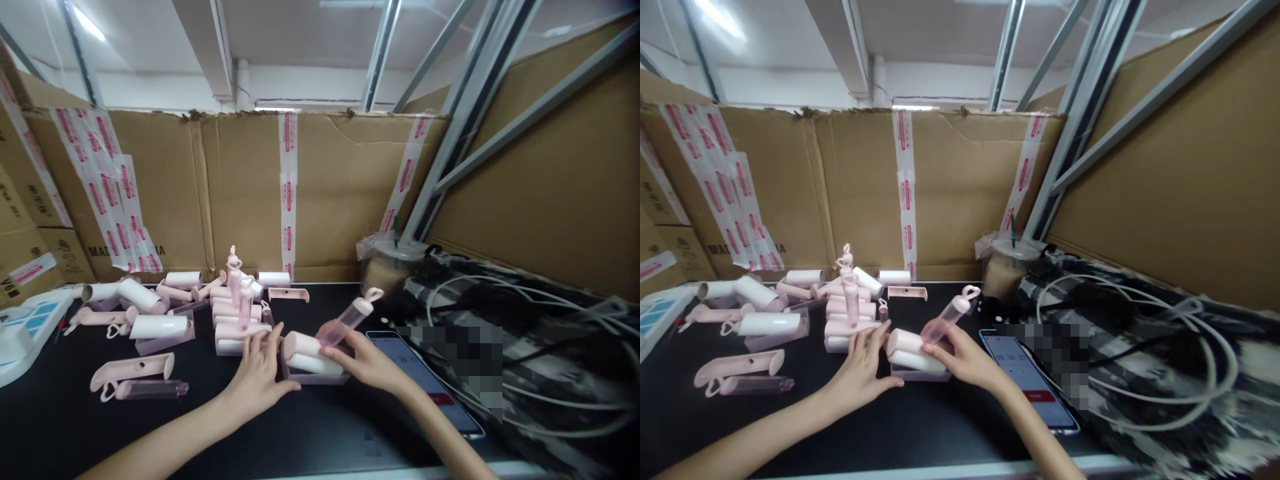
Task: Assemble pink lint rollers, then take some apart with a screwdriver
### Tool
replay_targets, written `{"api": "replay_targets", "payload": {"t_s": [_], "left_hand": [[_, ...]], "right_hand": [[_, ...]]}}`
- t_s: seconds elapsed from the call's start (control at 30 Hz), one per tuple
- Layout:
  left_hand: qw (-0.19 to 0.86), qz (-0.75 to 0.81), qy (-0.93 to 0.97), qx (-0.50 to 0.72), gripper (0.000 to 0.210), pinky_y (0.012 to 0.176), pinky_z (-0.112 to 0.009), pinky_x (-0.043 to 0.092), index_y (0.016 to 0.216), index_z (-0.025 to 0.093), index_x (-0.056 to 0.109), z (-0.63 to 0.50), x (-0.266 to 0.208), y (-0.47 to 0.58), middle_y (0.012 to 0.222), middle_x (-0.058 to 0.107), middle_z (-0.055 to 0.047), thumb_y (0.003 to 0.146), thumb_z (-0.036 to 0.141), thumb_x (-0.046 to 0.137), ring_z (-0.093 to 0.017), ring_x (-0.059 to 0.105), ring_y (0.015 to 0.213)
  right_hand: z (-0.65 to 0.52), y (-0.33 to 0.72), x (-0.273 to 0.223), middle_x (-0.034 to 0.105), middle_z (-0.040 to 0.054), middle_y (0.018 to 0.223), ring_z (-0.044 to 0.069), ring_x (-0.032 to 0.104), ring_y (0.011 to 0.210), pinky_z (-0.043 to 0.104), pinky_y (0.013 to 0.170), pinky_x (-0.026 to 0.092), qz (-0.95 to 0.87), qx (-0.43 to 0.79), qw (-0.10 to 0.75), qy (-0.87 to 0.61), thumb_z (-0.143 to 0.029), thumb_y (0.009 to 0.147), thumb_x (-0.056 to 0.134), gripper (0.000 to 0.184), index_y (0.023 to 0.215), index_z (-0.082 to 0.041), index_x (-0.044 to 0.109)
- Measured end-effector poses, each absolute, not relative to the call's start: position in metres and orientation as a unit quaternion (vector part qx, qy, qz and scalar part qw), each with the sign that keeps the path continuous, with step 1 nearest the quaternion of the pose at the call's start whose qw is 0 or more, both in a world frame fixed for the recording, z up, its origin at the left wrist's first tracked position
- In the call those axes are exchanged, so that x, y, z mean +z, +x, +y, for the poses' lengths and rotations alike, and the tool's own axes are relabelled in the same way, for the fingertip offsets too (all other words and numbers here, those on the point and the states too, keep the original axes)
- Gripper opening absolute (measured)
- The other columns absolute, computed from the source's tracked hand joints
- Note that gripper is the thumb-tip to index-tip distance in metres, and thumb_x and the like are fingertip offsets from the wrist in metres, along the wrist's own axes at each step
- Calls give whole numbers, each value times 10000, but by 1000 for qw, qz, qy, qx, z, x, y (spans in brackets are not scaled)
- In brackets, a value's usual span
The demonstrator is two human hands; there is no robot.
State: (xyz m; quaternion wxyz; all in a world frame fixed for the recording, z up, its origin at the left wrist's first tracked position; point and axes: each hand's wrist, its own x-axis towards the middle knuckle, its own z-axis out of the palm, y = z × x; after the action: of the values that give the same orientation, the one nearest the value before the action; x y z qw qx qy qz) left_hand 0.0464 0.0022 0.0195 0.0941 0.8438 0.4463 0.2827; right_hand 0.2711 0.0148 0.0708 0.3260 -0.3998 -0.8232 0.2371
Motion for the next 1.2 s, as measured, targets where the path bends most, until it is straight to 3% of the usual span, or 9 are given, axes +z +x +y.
{"api": "replay_targets", "payload": {"t_s": [0.1, 0.23, 0.37, 0.5, 0.73, 0.93, 1.1, 1.2], "left_hand": [[212, 450, 815, 296, 1023, 972, -468, 328, 1373, 159, 150, -4, 19, 41, 1321, 421, -168, 568, 322, 760, -318, 427, 1173], [360, 436, 766, 304, 944, 944, -408, 371, 1353, 202, 219, -10, 20, 33, 1258, 488, -134, 575, 267, 749, -291, 485, 1128], [397, 399, 758, 330, 765, 965, -408, 342, 1213, 175, 408, -8, 23, 31, 1215, 499, -120, 545, 265, 769, -288, 468, 1116], [396, 385, 775, 308, 645, 905, -408, 388, 1114, 165, 477, -7, 24, 31, 1111, 526, -97, 549, 280, 766, -278, 496, 1042], [407, 396, 763, 308, 856, 962, -426, 354, 1291, 191, 306, -10, 19, 30, 1236, 433, -122, 560, 246, 749, -268, 456, 1102], [419, 388, 759, 313, 784, 982, -406, 332, 1288, 204, 292, -14, 17, 32, 1223, 429, -108, 618, 213, 701, -240, 454, 1085], [442, 409, 740, 297, 1137, 860, -390, 419, 1361, 183, 43, -14, 8, 33, 1258, 354, -158, 511, 328, 784, -191, 498, 868], [445, 396, 753, 280, 1213, 853, -386, 420, 1371, 208, 16, -13, 5, 32, 1278, 322, -156, 461, 352, 805, -191, 482, 886]], "right_hand": [[7, 264, 83, 600, 87, 960, 203, 573, 877, 322, 809, 451, -862, 205, 250, -390, -378, 854, 496, 244, 951, -159, 540], [-2, 259, 100, 604, 98, 932, 210, 576, 832, 322, 753, 463, -890, 167, 189, -380, -377, 855, 485, 238, 929, -157, 539], [-6, 258, 108, 614, 93, 885, 205, 582, 778, 308, 699, 472, -896, 150, 172, -381, -366, 851, 489, 215, 898, -164, 544], [-10, 254, 109, 623, 77, 820, 196, 587, 719, 295, 655, 477, -896, 153, 157, -386, -381, 837, 516, 219, 852, -168, 563], [-11, 250, 81, 564, 108, 1060, 208, 548, 954, 334, 853, 448, -896, 179, 188, -360, -344, 874, 470, 240, 1033, -173, 526], [-14, 252, 76, 584, 91, 1018, 213, 556, 926, 346, 835, 454, -883, 194, 172, -392, -432, 855, 486, 311, 1023, -178, 547], [4, 266, 103, 645, 67, 914, 190, 603, 828, 286, 730, 479, -860, 266, 200, -386, -414, 855, 494, 293, 929, -154, 607], [46, 283, 124, 654, 74, 892, 207, 606, 804, 293, 681, 480, -840, 210, 252, -432, -446, 843, 484, 358, 916, -122, 618]]}}
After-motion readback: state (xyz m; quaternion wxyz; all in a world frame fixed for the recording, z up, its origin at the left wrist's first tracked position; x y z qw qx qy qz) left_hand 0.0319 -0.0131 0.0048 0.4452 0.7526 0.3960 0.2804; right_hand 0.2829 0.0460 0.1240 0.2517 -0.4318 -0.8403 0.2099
